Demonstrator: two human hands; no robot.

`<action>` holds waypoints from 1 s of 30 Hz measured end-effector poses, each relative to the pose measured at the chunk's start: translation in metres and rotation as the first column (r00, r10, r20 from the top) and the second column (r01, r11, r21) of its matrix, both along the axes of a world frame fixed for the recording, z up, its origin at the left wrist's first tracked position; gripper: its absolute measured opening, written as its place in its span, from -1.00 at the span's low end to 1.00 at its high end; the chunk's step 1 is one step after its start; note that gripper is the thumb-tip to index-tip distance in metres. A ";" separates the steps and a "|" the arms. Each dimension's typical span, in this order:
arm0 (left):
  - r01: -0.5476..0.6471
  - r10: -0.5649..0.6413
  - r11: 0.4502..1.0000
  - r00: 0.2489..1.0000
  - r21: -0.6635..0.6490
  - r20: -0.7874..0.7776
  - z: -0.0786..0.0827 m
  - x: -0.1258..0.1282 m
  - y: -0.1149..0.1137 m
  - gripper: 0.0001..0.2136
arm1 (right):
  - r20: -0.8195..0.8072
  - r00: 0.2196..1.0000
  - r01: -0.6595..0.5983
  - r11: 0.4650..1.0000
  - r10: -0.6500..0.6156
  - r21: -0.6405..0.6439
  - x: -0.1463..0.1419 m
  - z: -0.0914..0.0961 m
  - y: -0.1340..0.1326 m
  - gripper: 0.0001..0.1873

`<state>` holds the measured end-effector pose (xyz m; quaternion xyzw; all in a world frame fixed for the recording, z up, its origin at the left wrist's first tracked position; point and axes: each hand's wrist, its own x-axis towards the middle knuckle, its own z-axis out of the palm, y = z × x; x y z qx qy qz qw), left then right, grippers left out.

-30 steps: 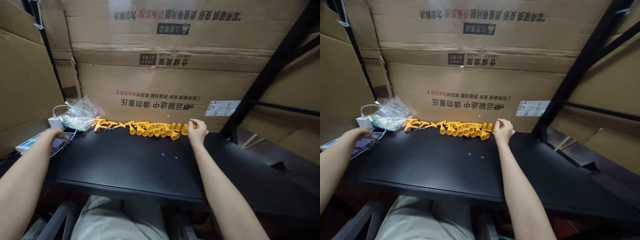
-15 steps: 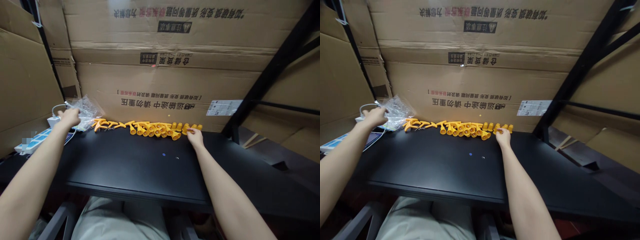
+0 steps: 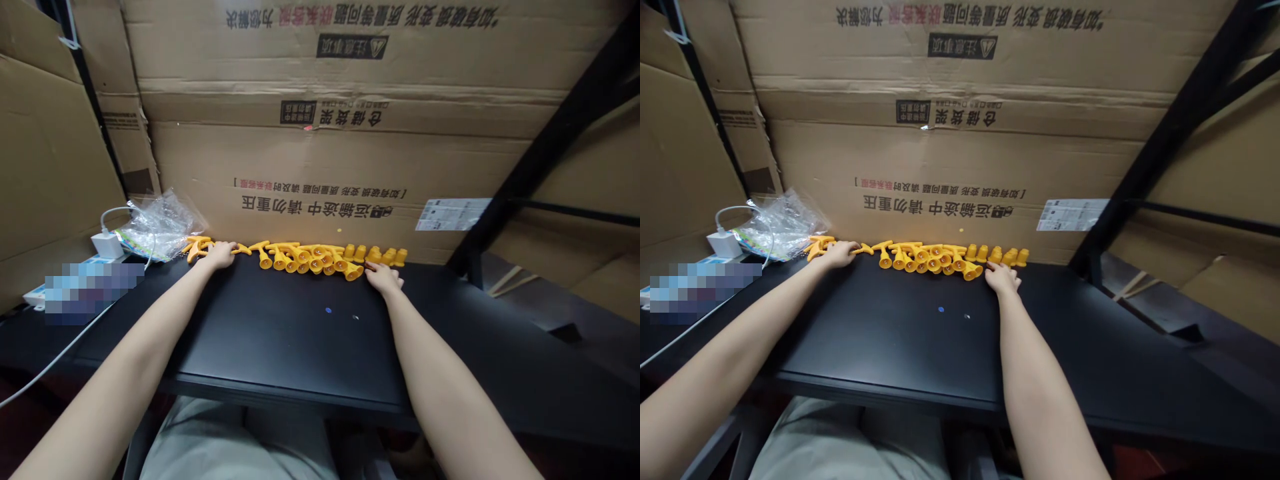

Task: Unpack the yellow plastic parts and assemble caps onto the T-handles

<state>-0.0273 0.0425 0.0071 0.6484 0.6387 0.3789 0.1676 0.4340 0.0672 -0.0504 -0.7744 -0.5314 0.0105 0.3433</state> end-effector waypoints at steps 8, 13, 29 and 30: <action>-0.067 0.065 0.998 0.990 0.012 0.125 -0.017 0.012 0.024 -0.83 | 0.074 0.997 0.006 0.995 0.001 -0.104 -0.003 0.002 -0.003 -0.58; -0.086 0.083 0.996 0.977 0.006 0.196 -0.018 0.011 0.023 -0.78 | 0.056 0.998 -0.013 1.000 0.014 -0.014 -0.002 -0.002 -0.001 -0.63; -0.195 0.044 0.981 0.172 -0.009 0.984 0.032 0.015 -0.003 -0.76 | -0.142 0.947 -0.152 0.792 0.288 0.591 -0.065 0.052 -0.022 -0.57; -0.159 0.049 0.987 0.137 -0.027 0.989 0.035 0.015 -0.008 -0.80 | -0.163 0.918 -0.194 0.769 0.361 0.610 -0.077 0.057 -0.022 -0.51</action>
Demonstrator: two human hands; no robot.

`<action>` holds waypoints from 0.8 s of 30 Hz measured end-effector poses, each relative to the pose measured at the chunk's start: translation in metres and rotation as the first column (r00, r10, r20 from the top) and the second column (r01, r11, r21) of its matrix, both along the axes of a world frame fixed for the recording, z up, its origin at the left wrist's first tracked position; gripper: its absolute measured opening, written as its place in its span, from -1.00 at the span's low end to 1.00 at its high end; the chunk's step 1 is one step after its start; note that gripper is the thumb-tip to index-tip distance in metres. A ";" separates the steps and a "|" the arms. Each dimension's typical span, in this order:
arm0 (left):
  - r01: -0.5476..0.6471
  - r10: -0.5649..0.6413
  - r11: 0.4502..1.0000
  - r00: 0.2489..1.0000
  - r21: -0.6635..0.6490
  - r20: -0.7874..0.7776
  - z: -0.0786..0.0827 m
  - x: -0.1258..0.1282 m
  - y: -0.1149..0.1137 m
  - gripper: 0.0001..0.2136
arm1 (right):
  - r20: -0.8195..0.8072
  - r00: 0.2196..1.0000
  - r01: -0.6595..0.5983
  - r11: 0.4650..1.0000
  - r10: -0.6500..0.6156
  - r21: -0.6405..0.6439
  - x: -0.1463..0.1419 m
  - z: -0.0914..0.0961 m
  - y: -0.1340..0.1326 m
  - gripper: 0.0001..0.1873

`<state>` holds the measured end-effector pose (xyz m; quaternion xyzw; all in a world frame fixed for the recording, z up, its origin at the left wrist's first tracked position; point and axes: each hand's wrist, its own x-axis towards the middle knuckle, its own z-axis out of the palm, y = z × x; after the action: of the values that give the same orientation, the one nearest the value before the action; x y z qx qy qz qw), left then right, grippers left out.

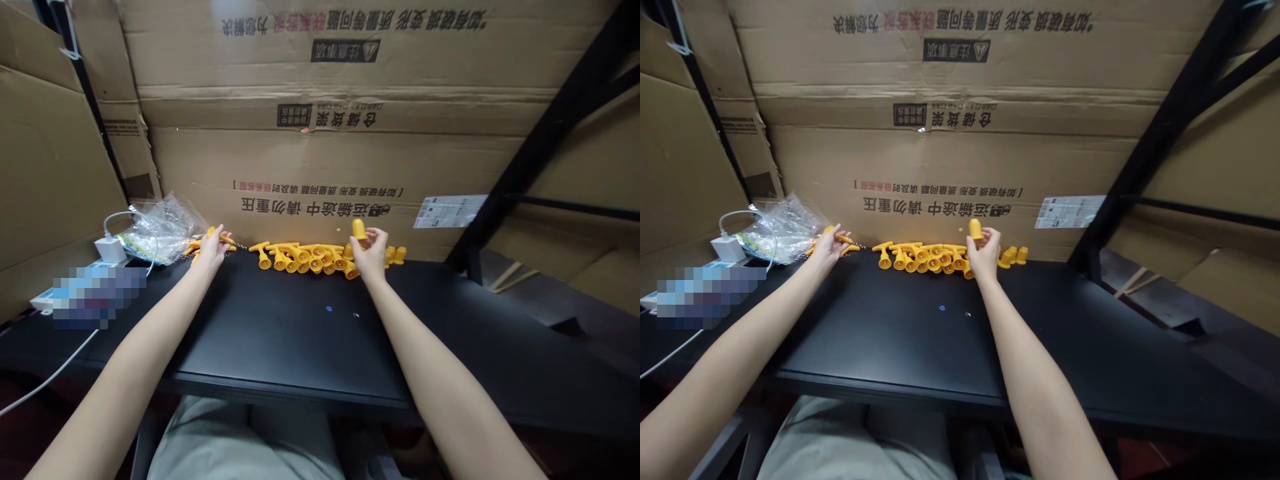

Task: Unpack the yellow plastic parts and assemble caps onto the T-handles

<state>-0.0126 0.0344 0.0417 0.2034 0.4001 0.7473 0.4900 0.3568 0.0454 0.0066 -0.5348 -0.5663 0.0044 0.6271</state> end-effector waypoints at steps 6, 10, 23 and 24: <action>0.142 -0.143 0.990 0.979 0.018 0.142 0.004 0.011 -0.029 -0.87 | 0.081 0.889 -0.451 0.892 0.451 -0.015 -0.081 0.017 -0.022 -0.59; 0.171 -0.171 0.985 0.964 0.018 0.204 0.001 0.021 -0.043 -0.88 | 0.219 0.770 -0.570 0.800 0.599 -0.186 -0.111 0.013 -0.050 -0.65; 0.186 -0.194 0.981 0.941 0.058 0.276 0.003 0.034 -0.057 -0.85 | 0.047 0.747 -0.640 0.737 0.663 -0.218 -0.123 -0.007 -0.057 -0.60; 0.191 -0.198 0.980 0.939 0.054 0.281 0.004 0.035 -0.058 -0.85 | 0.038 0.748 -0.641 0.736 0.663 -0.219 -0.123 -0.008 -0.056 -0.60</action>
<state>0.0222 -0.0238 0.0455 0.1386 0.2936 0.7219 0.6111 0.2337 -0.0108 -0.0011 -0.3596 -0.7493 0.2481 0.4978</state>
